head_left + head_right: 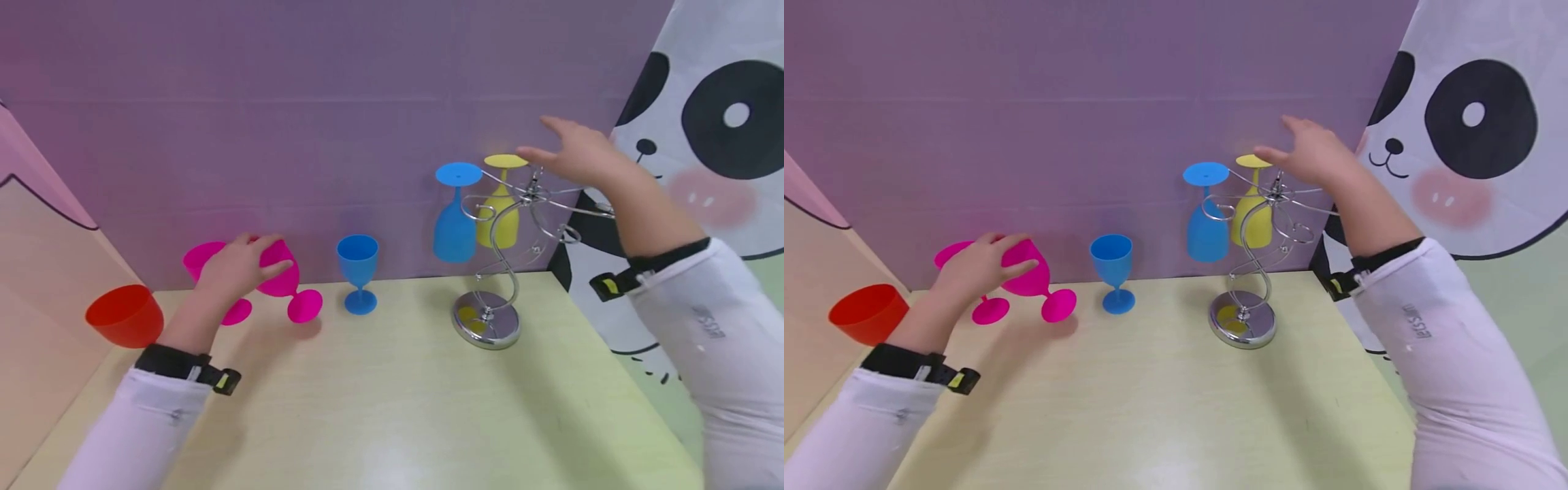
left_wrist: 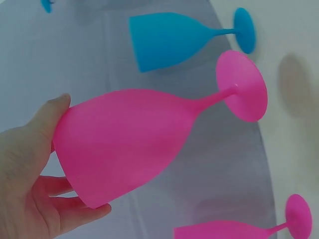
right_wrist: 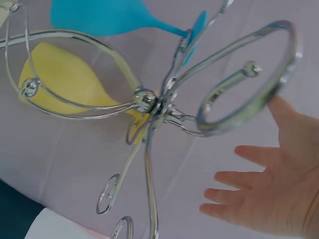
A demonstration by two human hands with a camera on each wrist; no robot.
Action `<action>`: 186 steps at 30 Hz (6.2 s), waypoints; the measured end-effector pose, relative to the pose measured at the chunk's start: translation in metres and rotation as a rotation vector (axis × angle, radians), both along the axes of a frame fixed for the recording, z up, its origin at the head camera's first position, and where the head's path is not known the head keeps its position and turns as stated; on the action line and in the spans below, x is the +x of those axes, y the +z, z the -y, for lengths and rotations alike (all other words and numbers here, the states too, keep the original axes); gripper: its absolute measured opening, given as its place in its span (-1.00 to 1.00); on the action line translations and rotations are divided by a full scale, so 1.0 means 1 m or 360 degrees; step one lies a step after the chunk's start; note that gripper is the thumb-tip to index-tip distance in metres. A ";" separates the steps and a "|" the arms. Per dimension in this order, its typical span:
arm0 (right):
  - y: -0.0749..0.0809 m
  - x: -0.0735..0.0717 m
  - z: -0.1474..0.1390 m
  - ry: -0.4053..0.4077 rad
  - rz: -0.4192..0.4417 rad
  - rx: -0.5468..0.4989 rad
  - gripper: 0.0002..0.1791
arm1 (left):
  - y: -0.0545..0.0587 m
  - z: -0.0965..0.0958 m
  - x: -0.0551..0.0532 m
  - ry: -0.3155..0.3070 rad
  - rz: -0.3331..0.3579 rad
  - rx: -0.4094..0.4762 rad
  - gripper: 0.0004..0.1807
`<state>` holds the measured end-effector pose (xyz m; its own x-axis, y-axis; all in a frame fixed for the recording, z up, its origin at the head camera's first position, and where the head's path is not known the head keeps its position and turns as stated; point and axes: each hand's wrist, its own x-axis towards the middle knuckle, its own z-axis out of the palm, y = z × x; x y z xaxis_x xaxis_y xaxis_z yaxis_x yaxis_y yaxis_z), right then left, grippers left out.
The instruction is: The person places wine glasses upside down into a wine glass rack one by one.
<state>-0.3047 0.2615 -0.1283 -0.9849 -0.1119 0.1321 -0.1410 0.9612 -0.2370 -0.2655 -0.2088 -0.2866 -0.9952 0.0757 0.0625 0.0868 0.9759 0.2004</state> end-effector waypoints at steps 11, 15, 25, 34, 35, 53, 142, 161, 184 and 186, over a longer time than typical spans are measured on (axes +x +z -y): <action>-0.008 0.033 -0.004 0.0364 -0.0097 -0.0142 -0.08 | 0.022 0.003 0.029 0.0037 -0.0105 0.0279 -0.16; -0.017 0.052 0.006 0.0498 -0.0196 -0.0313 -0.13 | 0.022 0.002 0.041 0.0018 -0.0160 0.0449 -0.19; -0.049 0.089 0.036 0.0915 -0.0444 -0.0618 -0.12 | 0.010 -0.019 0.065 -0.0147 -0.0430 0.1162 -0.35; -0.116 0.100 0.053 0.1358 -0.0482 -0.1208 0.17 | -0.020 -0.043 0.075 -0.0072 -0.0366 0.1682 -0.45; -0.124 0.100 0.054 0.1407 -0.0457 -0.1314 0.19 | -0.024 -0.045 0.076 -0.0044 -0.0347 0.1736 -0.45; -0.231 0.087 0.080 0.1273 0.0066 -0.2090 0.26 | -0.073 -0.100 0.084 0.0225 -0.0189 0.2631 -0.45; -0.236 0.130 0.126 0.1071 0.0329 -0.1791 0.04 | -0.100 -0.151 0.113 -0.0035 0.1511 0.3424 -0.12; -0.234 0.133 0.127 0.0912 0.0339 -0.1771 0.07 | -0.101 -0.156 0.113 0.0016 0.1478 0.3449 -0.16; -0.235 0.131 0.127 0.0908 0.0272 -0.1737 0.04 | -0.102 -0.156 0.115 -0.0013 0.1462 0.3443 -0.14; -0.235 0.132 0.127 0.0914 0.0262 -0.1736 0.04 | -0.102 -0.156 0.115 -0.0011 0.1462 0.3442 -0.15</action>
<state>-0.1732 0.1343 -0.3633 -0.8434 -0.4412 0.3065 -0.3689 0.0608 -0.9275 -0.1507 -0.0527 -0.3886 -0.8000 0.5375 -0.2666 -0.5884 -0.6157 0.5242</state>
